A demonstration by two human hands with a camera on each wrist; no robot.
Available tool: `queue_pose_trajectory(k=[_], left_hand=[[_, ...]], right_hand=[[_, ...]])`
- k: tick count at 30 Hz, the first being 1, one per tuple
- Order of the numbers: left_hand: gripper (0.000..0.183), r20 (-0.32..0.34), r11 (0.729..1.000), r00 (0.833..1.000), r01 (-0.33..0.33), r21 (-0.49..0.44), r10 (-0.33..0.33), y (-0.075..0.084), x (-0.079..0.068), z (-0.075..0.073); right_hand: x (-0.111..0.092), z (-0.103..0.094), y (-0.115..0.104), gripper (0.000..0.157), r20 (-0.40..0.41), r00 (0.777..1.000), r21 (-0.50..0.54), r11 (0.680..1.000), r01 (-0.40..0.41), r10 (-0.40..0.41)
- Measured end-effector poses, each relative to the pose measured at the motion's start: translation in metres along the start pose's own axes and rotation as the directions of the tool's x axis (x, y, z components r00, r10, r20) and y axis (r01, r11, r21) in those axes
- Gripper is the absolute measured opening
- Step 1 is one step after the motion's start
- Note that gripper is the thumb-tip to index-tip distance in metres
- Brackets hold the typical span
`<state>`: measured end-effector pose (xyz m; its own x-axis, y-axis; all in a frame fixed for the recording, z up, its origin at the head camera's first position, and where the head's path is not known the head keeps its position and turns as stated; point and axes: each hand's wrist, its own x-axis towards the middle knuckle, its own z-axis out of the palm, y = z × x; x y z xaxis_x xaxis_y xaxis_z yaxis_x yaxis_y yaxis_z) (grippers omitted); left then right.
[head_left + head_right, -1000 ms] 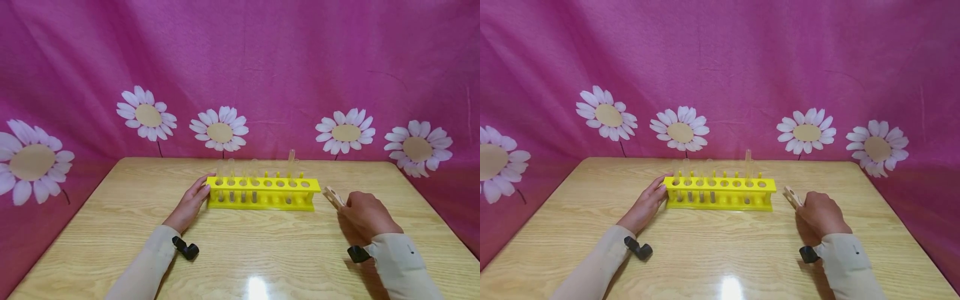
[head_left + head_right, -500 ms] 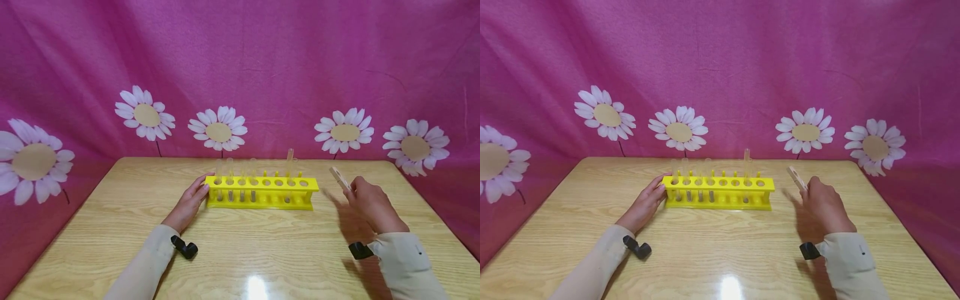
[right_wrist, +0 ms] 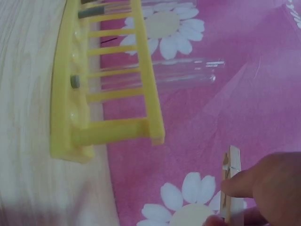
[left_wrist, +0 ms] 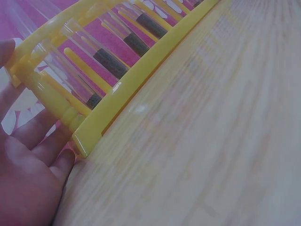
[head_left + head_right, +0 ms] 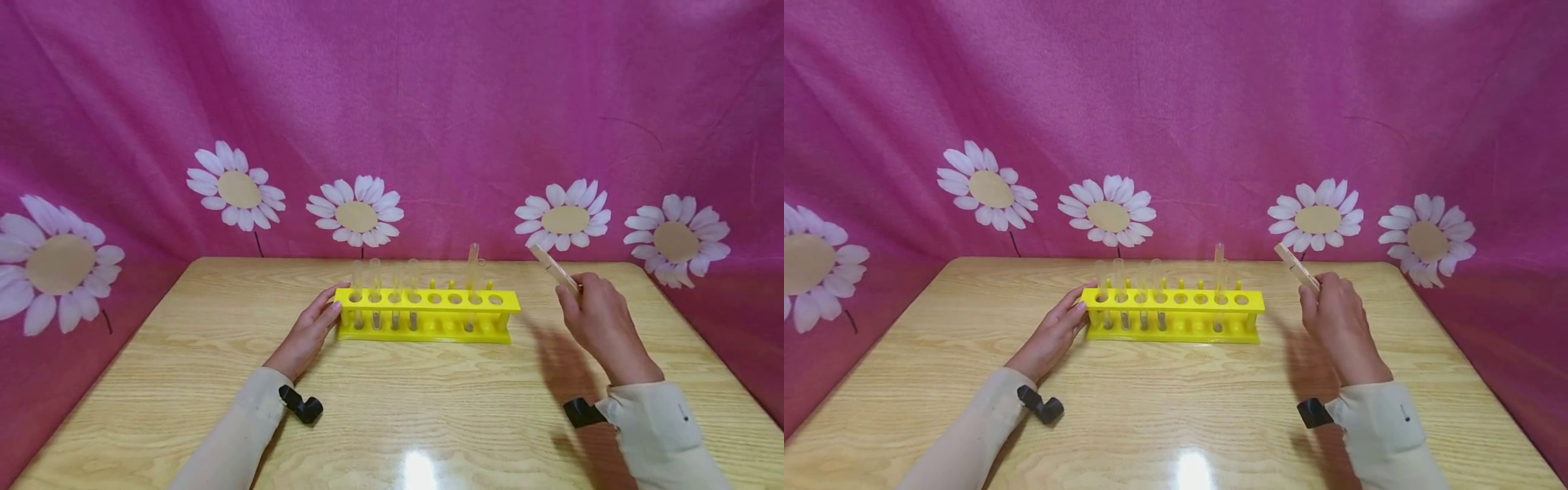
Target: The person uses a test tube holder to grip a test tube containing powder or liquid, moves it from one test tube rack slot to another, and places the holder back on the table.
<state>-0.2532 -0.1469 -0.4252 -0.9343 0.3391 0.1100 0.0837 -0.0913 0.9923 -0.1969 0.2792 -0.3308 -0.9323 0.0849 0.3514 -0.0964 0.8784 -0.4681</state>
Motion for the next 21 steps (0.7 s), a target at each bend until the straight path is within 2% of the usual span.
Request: queue_pose_trajectory(k=[6,9,15,21], left_hand=[[0.056,-0.002,1.000,1.000,0.010,0.010,-0.010,-0.001,0.000,-0.001],[0.053,-0.001,1.000,1.000,0.000,0.012,0.000,-0.001,0.000,0.000],[0.050,-0.008,1.000,1.000,0.002,0.009,-0.002,-0.001,0.000,-0.001],[0.050,-0.009,1.000,1.000,0.001,0.010,-0.001,-0.001,-0.002,0.000]], right_hand=[[-0.003,-0.005,-0.016,0.036,-0.047,0.998,0.020,0.999,-0.037,0.038],[-0.004,-0.006,-0.024,0.034,-0.090,0.996,0.016,1.000,0.004,-0.002],[-0.004,-0.007,-0.039,0.029,-0.115,0.992,0.026,0.998,0.049,-0.046],[-0.002,-0.010,-0.051,0.032,-0.136,0.991,0.052,0.999,0.005,0.002]])
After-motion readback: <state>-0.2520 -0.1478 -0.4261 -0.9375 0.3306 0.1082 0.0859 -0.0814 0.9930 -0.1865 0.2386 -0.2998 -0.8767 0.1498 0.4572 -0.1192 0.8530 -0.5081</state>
